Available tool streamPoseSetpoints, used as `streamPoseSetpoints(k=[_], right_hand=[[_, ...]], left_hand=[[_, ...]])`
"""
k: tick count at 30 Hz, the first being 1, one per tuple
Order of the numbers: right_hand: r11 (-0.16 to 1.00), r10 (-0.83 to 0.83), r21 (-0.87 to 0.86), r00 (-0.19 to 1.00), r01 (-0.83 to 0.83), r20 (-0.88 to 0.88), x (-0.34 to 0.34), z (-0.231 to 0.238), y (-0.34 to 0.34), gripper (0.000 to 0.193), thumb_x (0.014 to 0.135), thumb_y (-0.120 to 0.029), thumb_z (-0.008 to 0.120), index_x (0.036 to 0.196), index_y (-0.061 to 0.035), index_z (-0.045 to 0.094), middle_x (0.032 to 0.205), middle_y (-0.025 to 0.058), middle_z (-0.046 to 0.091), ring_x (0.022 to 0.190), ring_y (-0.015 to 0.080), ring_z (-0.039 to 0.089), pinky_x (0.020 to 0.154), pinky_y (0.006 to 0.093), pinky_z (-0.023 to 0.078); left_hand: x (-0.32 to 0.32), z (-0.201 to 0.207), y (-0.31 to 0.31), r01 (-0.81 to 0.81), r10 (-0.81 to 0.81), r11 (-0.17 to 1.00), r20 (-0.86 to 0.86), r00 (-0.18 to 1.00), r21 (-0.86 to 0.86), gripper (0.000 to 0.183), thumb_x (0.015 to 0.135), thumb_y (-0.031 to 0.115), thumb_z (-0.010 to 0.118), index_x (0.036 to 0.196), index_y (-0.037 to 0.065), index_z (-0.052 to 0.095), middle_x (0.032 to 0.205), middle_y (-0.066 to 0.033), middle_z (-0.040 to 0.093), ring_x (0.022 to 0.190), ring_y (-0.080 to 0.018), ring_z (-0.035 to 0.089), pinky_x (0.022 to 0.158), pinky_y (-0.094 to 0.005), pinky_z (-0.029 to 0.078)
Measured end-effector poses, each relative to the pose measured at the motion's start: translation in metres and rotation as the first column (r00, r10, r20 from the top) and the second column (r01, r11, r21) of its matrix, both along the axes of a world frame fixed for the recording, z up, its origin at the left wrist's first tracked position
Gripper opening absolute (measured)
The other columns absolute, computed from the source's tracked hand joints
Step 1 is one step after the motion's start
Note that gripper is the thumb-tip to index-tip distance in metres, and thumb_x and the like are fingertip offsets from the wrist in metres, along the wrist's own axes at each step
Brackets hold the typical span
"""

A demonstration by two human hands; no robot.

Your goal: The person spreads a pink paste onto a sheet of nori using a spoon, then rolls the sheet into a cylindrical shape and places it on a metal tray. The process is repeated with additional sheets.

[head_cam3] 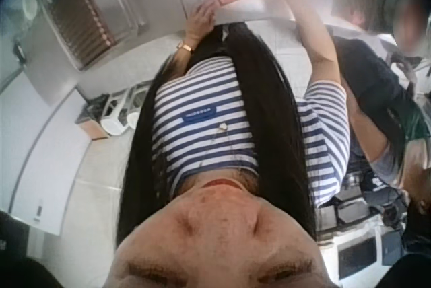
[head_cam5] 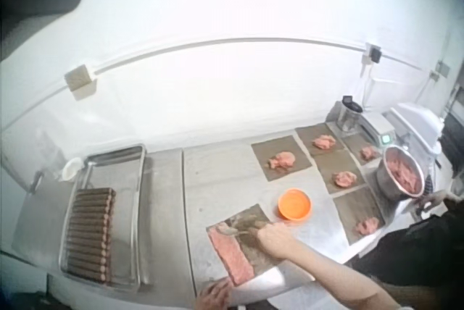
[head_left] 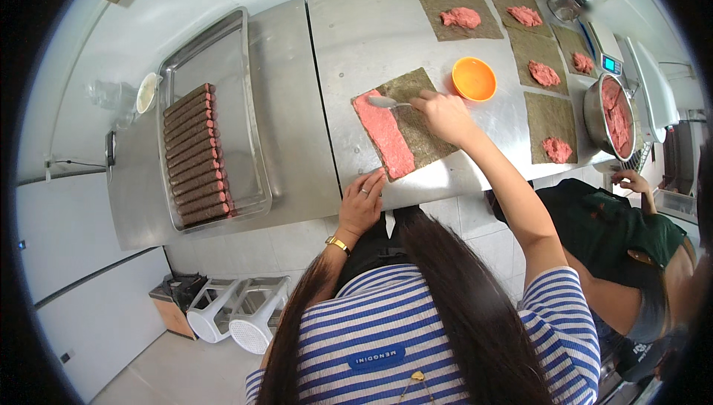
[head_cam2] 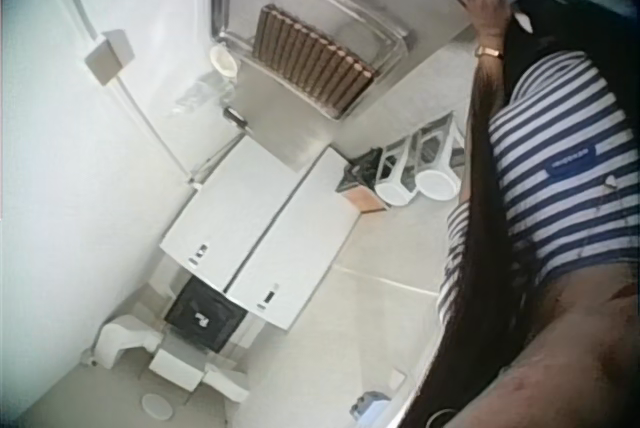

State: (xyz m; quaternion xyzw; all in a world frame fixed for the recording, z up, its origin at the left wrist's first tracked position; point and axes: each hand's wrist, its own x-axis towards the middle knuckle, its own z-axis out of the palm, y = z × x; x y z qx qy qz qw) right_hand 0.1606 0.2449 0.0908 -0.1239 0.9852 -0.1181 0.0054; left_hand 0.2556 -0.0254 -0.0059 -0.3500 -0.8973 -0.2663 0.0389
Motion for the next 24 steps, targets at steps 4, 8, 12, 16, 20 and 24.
streamPoseSetpoints(k=[4,8,12,16,20,24], right_hand=[[0.995,0.049,0.089,0.999,-0.049,-0.002,-0.002,-0.009,-0.007,0.023,0.08,-0.008,0.055,0.098,-0.0077,0.069,0.093,0.0106,0.066,0.082,0.0303,0.069,0.067,0.0418,0.056],[0.992,0.062,0.103,0.996,-0.068,0.06,0.039,-0.008,-0.005,0.018,0.08,-0.009,0.055,0.094,-0.0073,0.067,0.089,0.01,0.065,0.08,0.0291,0.069,0.065,0.041,0.056],[0.996,0.072,0.051,0.993,-0.078,0.095,0.09,-0.001,-0.006,0.014,0.08,-0.008,0.055,0.088,-0.0059,0.066,0.087,0.0107,0.064,0.08,0.0285,0.069,0.064,0.0401,0.056],[0.991,0.111,0.057,0.978,-0.123,0.178,0.121,0.015,-0.004,0.02,0.079,-0.008,0.055,0.094,-0.0052,0.067,0.089,0.0104,0.064,0.081,0.0277,0.068,0.066,0.039,0.056],[0.994,0.107,0.015,0.982,-0.111,0.159,0.122,0.021,0.001,0.026,0.078,-0.007,0.056,0.101,-0.0053,0.067,0.09,0.0094,0.064,0.08,0.0274,0.068,0.067,0.0383,0.056],[0.999,0.038,0.016,0.994,-0.04,0.103,0.112,0.007,-0.005,0.034,0.076,-0.005,0.057,0.109,-0.0044,0.067,0.095,0.0081,0.065,0.083,0.0259,0.067,0.07,0.0393,0.055]], left_hand=[[0.001,0.001,0.001,0.0,-0.001,1.0,0.012,1.0,0.009,0.053,0.075,0.007,0.061,0.128,0.011,0.056,0.137,0.0003,0.053,0.119,-0.0237,0.05,0.101,-0.0379,0.042],[0.0,0.0,0.0,0.002,-0.002,1.0,-0.008,1.0,-0.008,0.052,0.076,0.009,0.061,0.128,0.011,0.057,0.138,0.0018,0.052,0.121,-0.0206,0.049,0.1,-0.0362,0.042],[0.001,-0.001,0.001,-0.007,0.007,1.0,-0.011,1.0,0.001,0.053,0.075,0.007,0.061,0.128,0.011,0.057,0.137,0.0014,0.053,0.12,-0.0218,0.049,0.1,-0.0364,0.042],[0.0,0.0,0.002,0.007,-0.007,0.999,0.008,1.0,0.039,0.054,0.074,0.005,0.06,0.127,0.011,0.057,0.135,-0.0003,0.054,0.117,-0.025,0.05,0.101,-0.0383,0.041],[0.001,0.0,0.001,-0.002,0.002,1.0,0.005,1.0,0.025,0.054,0.074,0.006,0.06,0.127,0.011,0.057,0.135,0.0,0.054,0.117,-0.0247,0.049,0.102,-0.0387,0.041],[0.0,0.0,0.001,0.007,-0.007,1.0,0.004,1.0,0.019,0.054,0.074,0.006,0.06,0.127,0.01,0.056,0.136,-0.0003,0.053,0.117,-0.0248,0.049,0.102,-0.039,0.041]])
